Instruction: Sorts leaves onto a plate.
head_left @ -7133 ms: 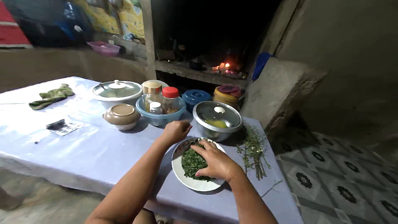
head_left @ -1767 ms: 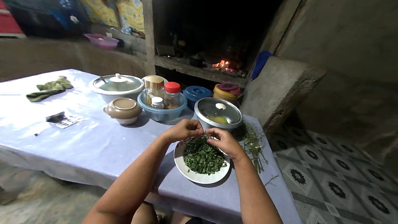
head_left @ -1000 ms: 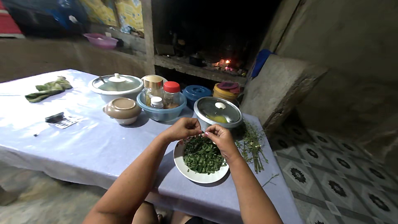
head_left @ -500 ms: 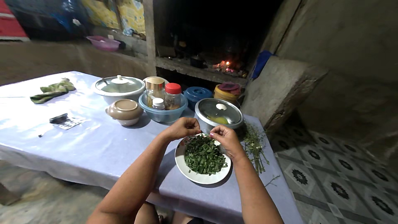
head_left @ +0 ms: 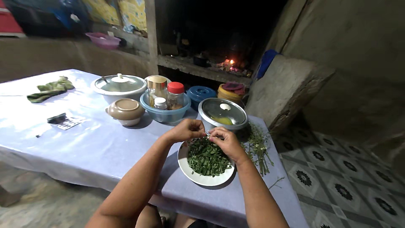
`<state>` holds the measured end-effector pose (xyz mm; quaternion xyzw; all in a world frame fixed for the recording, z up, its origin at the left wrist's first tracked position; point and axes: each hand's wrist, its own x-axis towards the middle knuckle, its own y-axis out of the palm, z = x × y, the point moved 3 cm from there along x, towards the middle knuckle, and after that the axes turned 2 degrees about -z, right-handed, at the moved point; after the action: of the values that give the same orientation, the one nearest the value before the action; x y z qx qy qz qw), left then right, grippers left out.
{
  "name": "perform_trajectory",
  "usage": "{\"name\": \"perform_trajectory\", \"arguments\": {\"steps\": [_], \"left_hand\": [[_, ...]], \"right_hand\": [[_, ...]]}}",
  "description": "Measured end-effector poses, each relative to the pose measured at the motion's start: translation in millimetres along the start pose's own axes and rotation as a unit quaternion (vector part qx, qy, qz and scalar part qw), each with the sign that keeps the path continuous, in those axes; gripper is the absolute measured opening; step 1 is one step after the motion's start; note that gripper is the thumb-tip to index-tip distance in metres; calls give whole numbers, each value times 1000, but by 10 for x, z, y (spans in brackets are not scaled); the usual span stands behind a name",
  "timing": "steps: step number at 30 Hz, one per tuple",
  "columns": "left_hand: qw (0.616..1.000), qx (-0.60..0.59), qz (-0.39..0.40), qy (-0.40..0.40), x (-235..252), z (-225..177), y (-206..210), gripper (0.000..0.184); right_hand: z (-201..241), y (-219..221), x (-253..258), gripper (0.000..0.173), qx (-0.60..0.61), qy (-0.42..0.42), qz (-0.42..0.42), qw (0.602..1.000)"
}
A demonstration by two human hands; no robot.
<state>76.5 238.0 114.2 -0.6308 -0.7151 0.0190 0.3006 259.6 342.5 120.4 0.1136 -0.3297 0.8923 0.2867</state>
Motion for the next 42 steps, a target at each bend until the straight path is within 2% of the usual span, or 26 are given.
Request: {"name": "perform_trajectory", "arguments": {"steps": [5, 8, 10, 13, 15, 17, 21, 25, 30, 36, 39, 42], "left_hand": [[1000, 5, 26, -12, 1, 25, 8, 9], [996, 19, 57, -60, -8, 33, -13, 10], [991, 43, 90, -89, -13, 19, -13, 8], [988, 73, 101, -95, -2, 46, 14, 9], [986, 91, 94, -103, 15, 67, 48, 12], [985, 111, 87, -101, 43, 101, 91, 17], [986, 128, 87, -55, 87, 133, 193, 22], [985, 139, 92, -34, 112, 169, 258, 20], [985, 147, 94, -12, 120, 216, 277, 19], [987, 130, 86, -37, 109, 160, 249, 17], [990, 108, 74, -46, 101, 143, 218, 17], [991, 108, 66, -39, 97, 137, 194, 18]], "right_hand": [[85, -198, -13, 7, -90, 19, -13, 996], [105, -511, -59, 11, -248, 62, -25, 966], [93, -749, -127, 16, -339, 156, -14, 928], [4, -1019, -196, 27, -401, 310, 3, 862], [-62, -1101, -203, 36, -412, 365, -5, 835], [-69, -1103, -202, 42, -408, 380, -20, 830], [70, -938, -166, 41, -404, 331, -27, 852], [154, -739, -127, 31, -358, 235, -52, 902], [98, -503, -95, 24, -233, 123, 9, 965], [129, -257, -102, 31, -213, 64, 113, 968], [143, -194, -96, 33, -243, 58, 123, 960], [173, -185, -93, 24, -257, 62, 119, 957]]}}
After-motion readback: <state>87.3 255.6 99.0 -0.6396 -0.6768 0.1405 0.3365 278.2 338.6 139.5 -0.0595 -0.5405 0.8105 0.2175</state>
